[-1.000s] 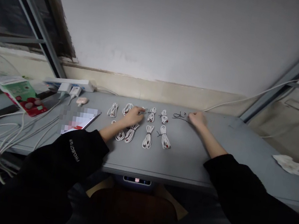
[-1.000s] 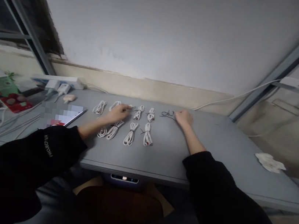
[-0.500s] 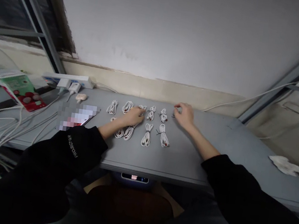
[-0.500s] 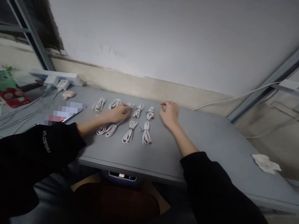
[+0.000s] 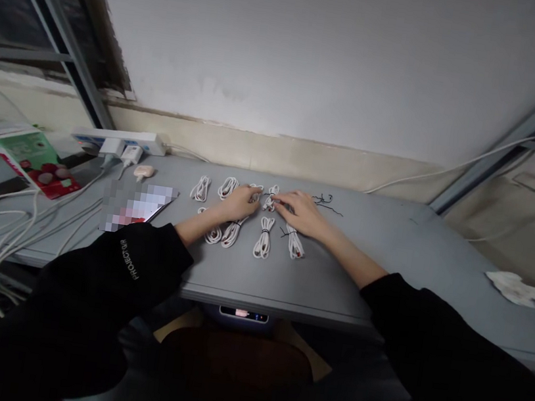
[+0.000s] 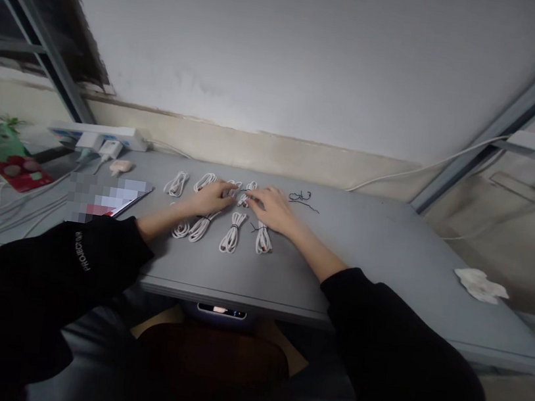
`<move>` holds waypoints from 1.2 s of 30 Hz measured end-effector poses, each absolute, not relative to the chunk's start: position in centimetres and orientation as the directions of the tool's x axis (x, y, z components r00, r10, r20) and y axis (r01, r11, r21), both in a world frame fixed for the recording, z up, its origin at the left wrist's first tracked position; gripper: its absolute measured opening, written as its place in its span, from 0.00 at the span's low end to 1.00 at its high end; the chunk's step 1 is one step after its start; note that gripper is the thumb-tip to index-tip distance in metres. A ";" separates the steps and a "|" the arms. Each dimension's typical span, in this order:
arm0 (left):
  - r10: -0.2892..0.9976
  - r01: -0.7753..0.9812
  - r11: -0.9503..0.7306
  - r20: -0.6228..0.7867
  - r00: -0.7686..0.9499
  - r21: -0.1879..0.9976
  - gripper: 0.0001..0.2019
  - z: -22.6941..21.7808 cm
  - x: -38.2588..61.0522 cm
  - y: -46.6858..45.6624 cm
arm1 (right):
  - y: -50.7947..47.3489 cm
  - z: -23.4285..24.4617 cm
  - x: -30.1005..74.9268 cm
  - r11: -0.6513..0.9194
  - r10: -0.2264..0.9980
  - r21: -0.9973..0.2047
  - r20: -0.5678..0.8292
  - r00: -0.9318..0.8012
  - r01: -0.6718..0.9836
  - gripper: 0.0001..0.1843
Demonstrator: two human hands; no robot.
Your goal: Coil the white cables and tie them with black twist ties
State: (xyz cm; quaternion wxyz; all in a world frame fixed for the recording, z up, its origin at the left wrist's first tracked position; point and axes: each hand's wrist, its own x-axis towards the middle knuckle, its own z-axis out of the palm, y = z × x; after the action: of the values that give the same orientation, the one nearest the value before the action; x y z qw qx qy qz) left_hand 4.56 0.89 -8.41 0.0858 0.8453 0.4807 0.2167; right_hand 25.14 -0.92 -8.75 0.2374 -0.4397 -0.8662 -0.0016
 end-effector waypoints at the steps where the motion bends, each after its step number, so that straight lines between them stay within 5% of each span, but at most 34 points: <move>1: 0.851 0.772 -0.520 0.302 0.430 0.366 0.20 -8.4 4.6 0.9 | -0.8 -8.8 25.2 0.622 0.754 -0.198 0.412 -0.512 0.757 0.16; 12: 0.883 0.780 -0.434 0.385 0.269 0.451 0.15 -7.8 4.9 0.5 | -0.7 -9.3 25.3 0.648 0.718 -0.181 0.468 -0.515 0.740 0.14; 21: 0.872 0.691 -0.458 0.433 0.228 0.560 0.15 -6.8 5.3 -0.4 | -1.0 -8.9 25.4 0.654 0.638 -0.204 0.667 -0.385 0.729 0.19; 29: 0.933 0.219 -0.328 0.280 0.224 0.919 0.23 -6.8 5.8 0.0 | -2.8 -7.5 24.7 0.741 0.518 -0.120 0.728 -0.450 0.660 0.25; 32: 0.918 0.041 -0.253 0.227 0.324 0.967 0.22 -7.2 6.2 0.5 | -2.8 -7.7 24.7 0.759 0.529 -0.114 0.681 -0.506 0.641 0.25; 36: 0.916 0.044 -0.265 0.237 0.323 0.963 0.18 -7.3 6.3 0.1 | -2.3 -8.2 24.7 0.782 0.521 -0.116 0.663 -0.538 0.613 0.19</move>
State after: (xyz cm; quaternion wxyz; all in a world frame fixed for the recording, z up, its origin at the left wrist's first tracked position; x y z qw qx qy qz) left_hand 6.30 0.07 -7.26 0.4828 0.6546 0.3665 0.4517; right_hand 24.70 -2.29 -8.16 0.3547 -0.3240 -0.8746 -0.0652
